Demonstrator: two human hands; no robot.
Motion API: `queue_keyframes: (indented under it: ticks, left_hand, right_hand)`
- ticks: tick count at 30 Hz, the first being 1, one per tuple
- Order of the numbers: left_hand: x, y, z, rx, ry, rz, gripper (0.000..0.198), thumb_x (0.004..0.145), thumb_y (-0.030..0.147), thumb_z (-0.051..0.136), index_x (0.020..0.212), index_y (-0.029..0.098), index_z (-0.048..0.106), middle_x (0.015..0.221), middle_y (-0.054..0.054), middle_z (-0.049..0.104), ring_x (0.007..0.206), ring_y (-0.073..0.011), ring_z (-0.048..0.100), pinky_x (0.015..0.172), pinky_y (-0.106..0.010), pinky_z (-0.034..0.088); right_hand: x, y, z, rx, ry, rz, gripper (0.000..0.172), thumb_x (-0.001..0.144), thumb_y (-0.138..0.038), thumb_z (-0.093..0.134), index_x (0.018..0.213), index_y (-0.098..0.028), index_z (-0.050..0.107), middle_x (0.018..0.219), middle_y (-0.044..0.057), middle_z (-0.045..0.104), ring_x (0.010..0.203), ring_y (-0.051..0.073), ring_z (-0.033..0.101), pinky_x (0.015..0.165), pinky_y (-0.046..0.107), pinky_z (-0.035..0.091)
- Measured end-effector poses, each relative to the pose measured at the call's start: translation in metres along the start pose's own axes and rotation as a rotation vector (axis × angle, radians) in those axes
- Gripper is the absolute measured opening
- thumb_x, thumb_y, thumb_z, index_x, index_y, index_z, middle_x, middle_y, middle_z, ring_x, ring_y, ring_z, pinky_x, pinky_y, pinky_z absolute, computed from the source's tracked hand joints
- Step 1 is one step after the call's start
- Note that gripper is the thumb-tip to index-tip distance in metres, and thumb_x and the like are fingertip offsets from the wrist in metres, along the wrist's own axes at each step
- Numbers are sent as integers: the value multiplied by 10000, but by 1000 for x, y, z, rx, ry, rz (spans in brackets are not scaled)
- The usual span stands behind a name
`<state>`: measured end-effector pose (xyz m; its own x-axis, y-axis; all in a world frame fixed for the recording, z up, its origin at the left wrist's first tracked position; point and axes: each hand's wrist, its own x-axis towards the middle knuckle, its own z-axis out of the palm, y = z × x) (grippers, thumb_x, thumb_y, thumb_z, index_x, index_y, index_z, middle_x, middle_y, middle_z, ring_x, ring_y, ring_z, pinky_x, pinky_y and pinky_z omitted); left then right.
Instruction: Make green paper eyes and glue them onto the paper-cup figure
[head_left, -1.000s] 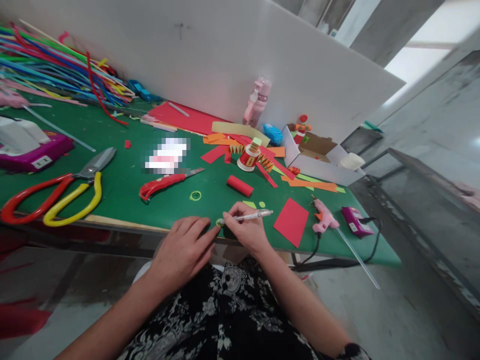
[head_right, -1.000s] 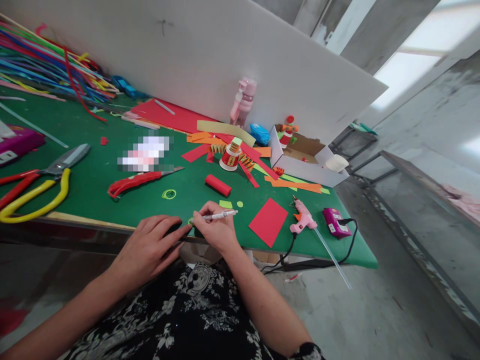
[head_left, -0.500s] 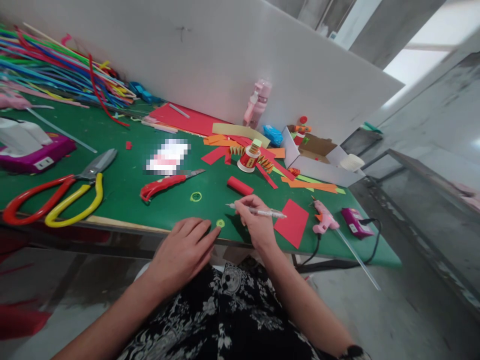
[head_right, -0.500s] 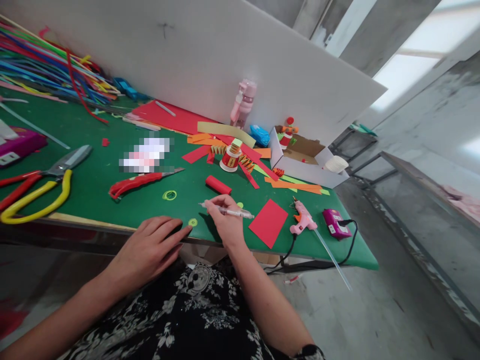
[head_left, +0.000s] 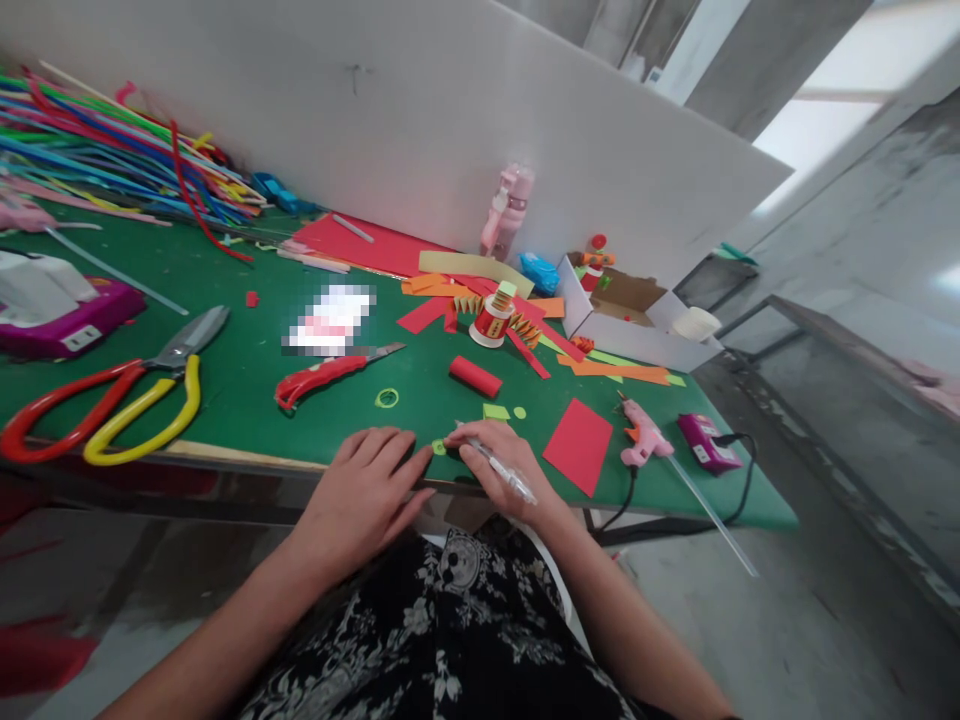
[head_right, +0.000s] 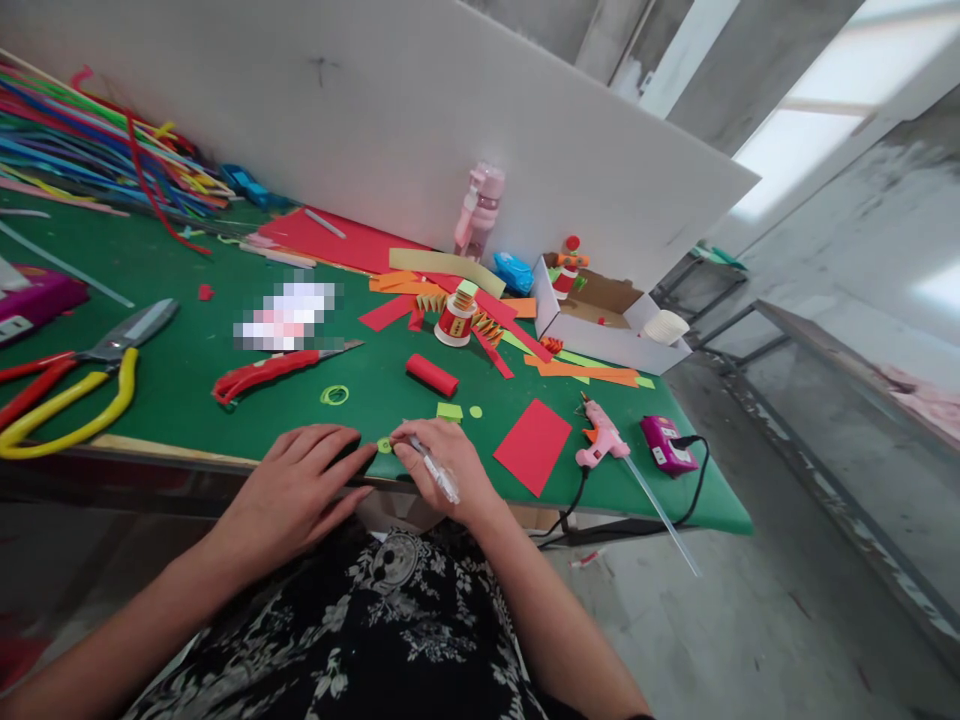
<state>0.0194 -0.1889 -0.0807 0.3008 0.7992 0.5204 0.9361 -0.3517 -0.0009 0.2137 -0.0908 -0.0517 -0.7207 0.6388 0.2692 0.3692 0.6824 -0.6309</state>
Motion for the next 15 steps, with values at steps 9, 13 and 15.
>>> queue_keyframes:
  ticks: [9,13,15]
  left_hand:
    - [-3,13,-2,-21,54,-4,371,963,341,478,1178,95,654,1091,-159,675,1027,-304,556,872,-443,442]
    - [0,21,3,0,47,-41,377,964,341,467,1185,104,661,1066,-155,669,983,-296,555,857,-443,431]
    - [1,21,5,1,48,-48,377,963,343,467,1182,108,665,1065,-152,666,984,-296,551,856,-442,427]
  right_hand:
    - [12,6,2,399,264,260,368,980,-456,421,968,-224,706,675,13,658,663,157,617,665,286,484]
    - [33,13,13,711,318,385,289,868,-495,556,896,-217,633,609,-18,613,529,122,537,530,245,433]
    - [38,13,17,769,314,423,254,781,-461,650,817,-217,588,611,-23,617,516,114,528,511,234,423]
